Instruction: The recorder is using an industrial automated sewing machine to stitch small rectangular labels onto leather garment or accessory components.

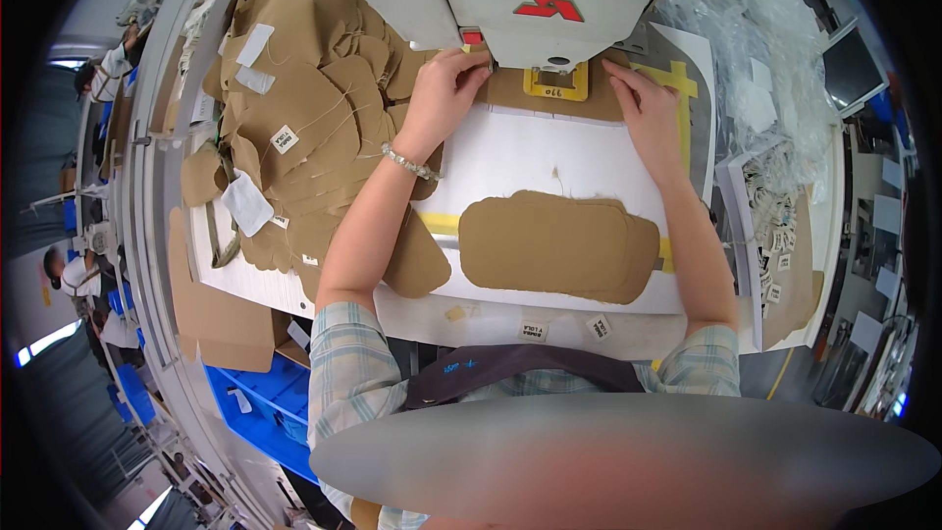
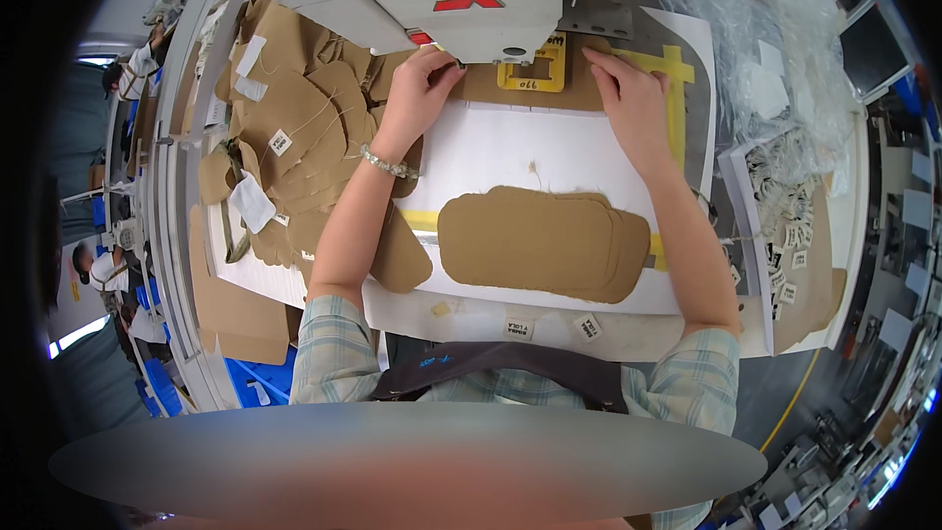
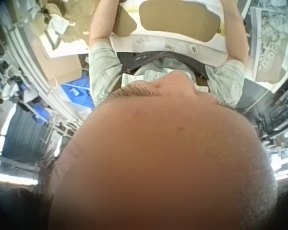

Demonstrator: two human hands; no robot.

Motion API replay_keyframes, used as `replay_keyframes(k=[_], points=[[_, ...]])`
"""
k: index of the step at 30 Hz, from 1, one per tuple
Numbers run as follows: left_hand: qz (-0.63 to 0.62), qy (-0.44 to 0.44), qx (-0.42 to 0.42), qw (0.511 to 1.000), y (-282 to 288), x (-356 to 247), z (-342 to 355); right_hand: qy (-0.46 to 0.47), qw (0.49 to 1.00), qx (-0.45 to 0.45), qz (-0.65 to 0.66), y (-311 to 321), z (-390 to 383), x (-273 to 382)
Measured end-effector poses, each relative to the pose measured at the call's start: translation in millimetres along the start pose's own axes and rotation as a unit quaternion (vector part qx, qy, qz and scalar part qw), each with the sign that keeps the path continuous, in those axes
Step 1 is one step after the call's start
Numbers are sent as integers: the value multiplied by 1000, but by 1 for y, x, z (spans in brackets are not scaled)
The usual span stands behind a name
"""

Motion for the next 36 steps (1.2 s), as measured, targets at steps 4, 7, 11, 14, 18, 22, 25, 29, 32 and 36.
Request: replay_keyframes(k=[4, 7, 11, 14, 18, 22, 25, 29, 32, 36], points=[[12, 13, 11, 1000, 2, 1, 0, 1, 1000, -11, -29, 2, 1, 4], [33, 19, 15, 999, 2, 0, -3, -18, 999, -5, -33, 2, 0, 4], [25, 1, -10, 1000, 0, -1, -1, -14, 999, -12, -47, 3, 2, 4], [10, -2, -19, 1000, 0, 1, -1, -11, 998, -21, -59, 3, 3, 3], [44, 11, -15, 999, 0, 3, 0, -12, 998, -21, -59, 4, 4, 4], [48, 11, -16, 999, 0, 2, -1, -10, 998, -23, -65, 4, 3, 3], [48, 9, -19, 999, 1, 3, -2, -19, 998, -22, -60, 6, 4, 6], [19, 29, -22, 999, 4, 4, -3, -57, 998, -28, 10, 7, 3, 0], [-2, 29, -24, 999, 5, 5, -4, -77, 995, -34, 48, 9, 3, -1], [-75, 87, 32, 993, 10, 6, -5, -103, 988, -45, 108, 12, 3, -1]])
Point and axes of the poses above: each hand's wrist, its own z-axis towards the middle knuckle, its own y-axis out of the back of the hand, x = y × z, the point moved 3 cm from there along z, towards the middle knuckle, and after that the axes turned 13 degrees about y, right-handed, at the moved point
